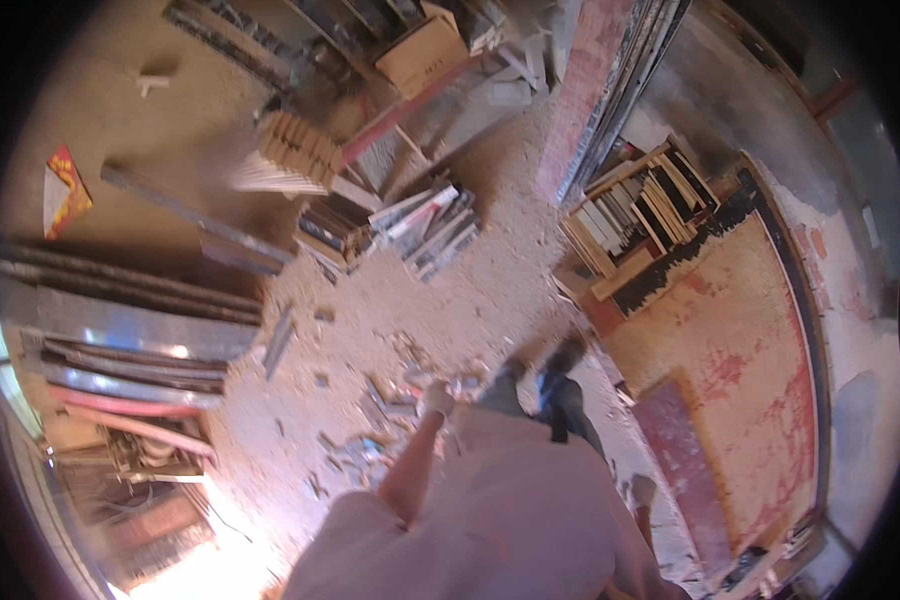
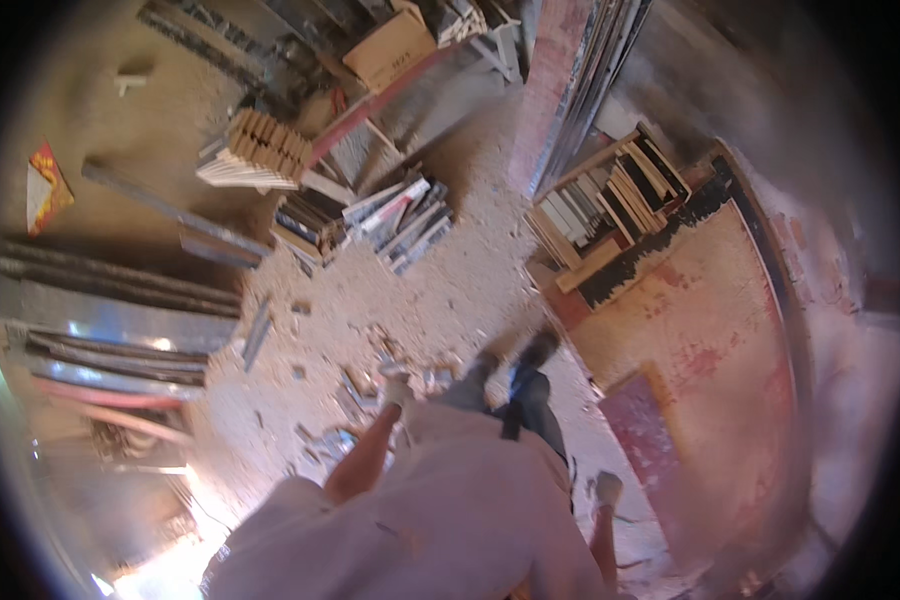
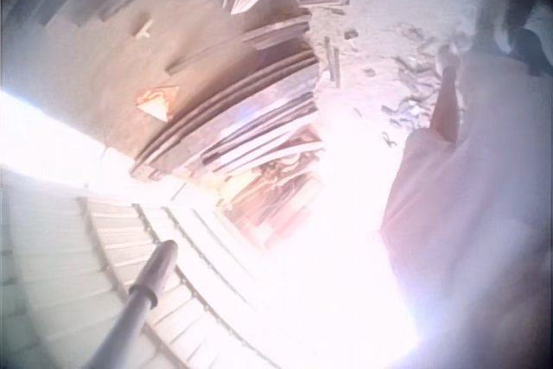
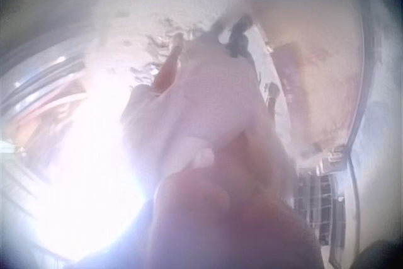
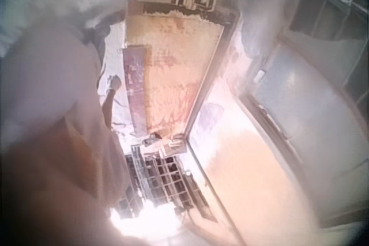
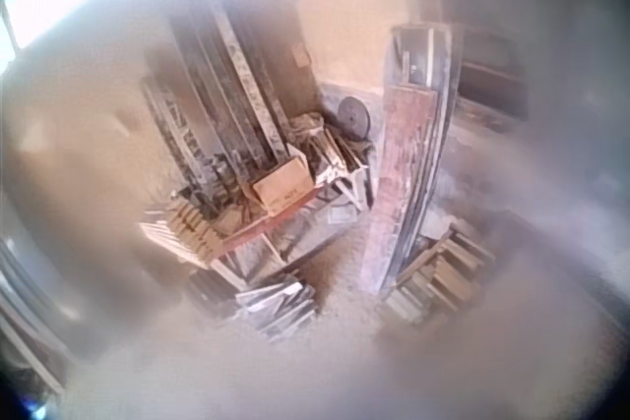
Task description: The person assembles small wooden frames by placing pieces on a workbench, measuring with a tape measure, and fastening them with a nail gun. He then uses a hammer to tap the joints and stacks the finished frames.
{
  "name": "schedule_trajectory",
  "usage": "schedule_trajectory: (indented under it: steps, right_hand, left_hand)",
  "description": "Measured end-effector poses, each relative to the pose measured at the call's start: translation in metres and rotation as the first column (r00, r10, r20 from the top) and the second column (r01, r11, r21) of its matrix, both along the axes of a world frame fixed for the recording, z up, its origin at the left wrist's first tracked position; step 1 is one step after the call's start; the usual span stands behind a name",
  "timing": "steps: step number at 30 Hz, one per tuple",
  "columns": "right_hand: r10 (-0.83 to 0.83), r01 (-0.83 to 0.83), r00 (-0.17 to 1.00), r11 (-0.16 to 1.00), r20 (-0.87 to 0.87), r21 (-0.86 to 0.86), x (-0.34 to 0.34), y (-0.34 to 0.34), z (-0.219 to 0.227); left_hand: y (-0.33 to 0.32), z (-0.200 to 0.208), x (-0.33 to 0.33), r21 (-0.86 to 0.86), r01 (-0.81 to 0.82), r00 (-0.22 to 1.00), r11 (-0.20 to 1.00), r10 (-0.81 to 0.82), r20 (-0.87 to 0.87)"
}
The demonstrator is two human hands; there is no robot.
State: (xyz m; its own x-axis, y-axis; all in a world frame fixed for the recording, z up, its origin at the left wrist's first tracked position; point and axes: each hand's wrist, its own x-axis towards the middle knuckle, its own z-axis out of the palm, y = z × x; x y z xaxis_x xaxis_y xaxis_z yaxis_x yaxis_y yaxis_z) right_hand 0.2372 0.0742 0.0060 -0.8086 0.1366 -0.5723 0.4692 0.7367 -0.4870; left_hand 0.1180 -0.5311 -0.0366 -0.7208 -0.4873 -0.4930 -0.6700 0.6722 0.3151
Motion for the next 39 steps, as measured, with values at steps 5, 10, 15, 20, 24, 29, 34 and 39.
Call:
schedule_trajectory:
  steps: [5, 10, 15, 20, 24, 29, 34, 39]
  right_hand:
    - [0.051, -0.264, 0.873, 0.886, 0.485, 0.382, 0.137, -0.047, 0.041]
    - [-0.672, 0.470, 0.644, 0.725, 0.366, 0.503, 0.175, -0.145, 0.109]
    - [-0.684, 0.514, 0.673, 0.706, 0.281, 0.486, 0.243, -0.202, 0.097]
    - [-0.973, 0.903, 0.136, 0.198, 0.185, 0.382, 0.277, -0.262, 0.066]
    - [-0.936, 0.932, 0.162, 0.249, 0.312, 0.264, 0.295, -0.262, 0.097]
    - [-0.895, 0.866, 0.200, 0.351, 0.399, 0.355, 0.371, -0.258, 0.044]
    - [-0.972, 0.970, 0.039, 0.093, 0.230, 0.226, 0.427, -0.205, 0.032]
    - [-0.732, 0.751, -0.654, -0.659, 0.193, 0.048, 0.447, -0.108, 0.089]
  left_hand:
    - [-0.022, 0.005, 0.010, 0.034, 0.596, 0.793, 0.803, -0.594, 0.133]
    - [-0.017, -0.011, -0.013, 0.243, 0.784, 0.515, 0.571, -0.817, 0.258]
    - [0.086, -0.006, -0.092, 0.198, 0.948, 0.193, 0.249, -0.945, 0.263]
    - [0.176, 0.007, -0.137, 0.106, 0.994, -0.051, -0.019, -0.949, 0.312]
    - [0.242, 0.017, -0.147, 0.041, 0.988, -0.150, -0.146, -0.919, 0.365]
    - [0.386, 0.012, -0.104, -0.024, 0.904, -0.384, -0.427, -0.835, 0.393]
    - [0.548, -0.004, -0.023, 0.846, 0.314, 0.554, 0.430, -0.807, 0.204]
    - [0.668, 0.013, 0.061, 0.150, 0.966, -0.210, -0.213, -0.977, -0.036]
